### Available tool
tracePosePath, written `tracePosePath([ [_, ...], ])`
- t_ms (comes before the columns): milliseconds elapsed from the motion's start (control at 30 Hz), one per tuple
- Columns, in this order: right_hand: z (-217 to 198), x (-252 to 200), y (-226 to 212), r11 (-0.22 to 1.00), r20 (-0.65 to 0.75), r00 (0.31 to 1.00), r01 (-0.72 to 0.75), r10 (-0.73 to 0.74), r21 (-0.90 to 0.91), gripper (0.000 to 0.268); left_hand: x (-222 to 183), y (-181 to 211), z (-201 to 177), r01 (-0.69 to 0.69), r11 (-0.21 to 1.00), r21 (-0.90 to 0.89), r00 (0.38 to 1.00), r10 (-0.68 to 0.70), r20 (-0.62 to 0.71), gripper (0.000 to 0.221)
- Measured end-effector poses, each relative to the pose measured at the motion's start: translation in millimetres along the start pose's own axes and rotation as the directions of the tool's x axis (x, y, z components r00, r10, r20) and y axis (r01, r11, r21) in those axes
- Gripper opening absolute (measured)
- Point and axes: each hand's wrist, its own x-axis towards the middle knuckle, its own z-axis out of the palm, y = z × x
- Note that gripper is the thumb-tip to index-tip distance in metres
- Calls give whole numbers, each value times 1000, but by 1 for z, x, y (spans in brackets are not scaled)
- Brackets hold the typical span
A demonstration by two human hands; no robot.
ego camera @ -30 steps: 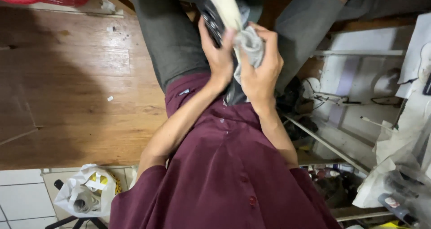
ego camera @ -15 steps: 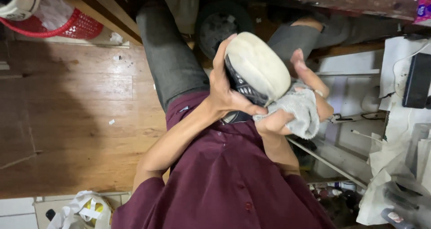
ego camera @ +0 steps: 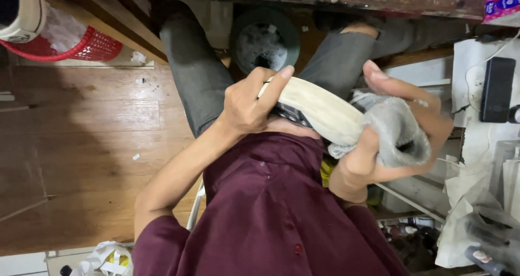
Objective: Cleaning the white rubber edges of a black sneaker using a brush, soapy water, and a cloth.
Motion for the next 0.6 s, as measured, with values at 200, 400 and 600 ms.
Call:
tracePosePath([
  [200, -12, 11, -5, 979, 185, 976, 140, -112, -147, 33, 18, -6, -15, -90, 995, 45, 994, 87, 68, 91],
  [400, -24, 25, -9, 936, 556, 825, 269, -102, -228, 12, 26, -5, -26, -242, 964, 110, 963, 225, 150, 57],
  [600, -2, 37, 10, 935, 748, 607, 349, -269, 54, 33, -4, -9, 0, -122, 984, 130, 899, 54, 435, 17],
])
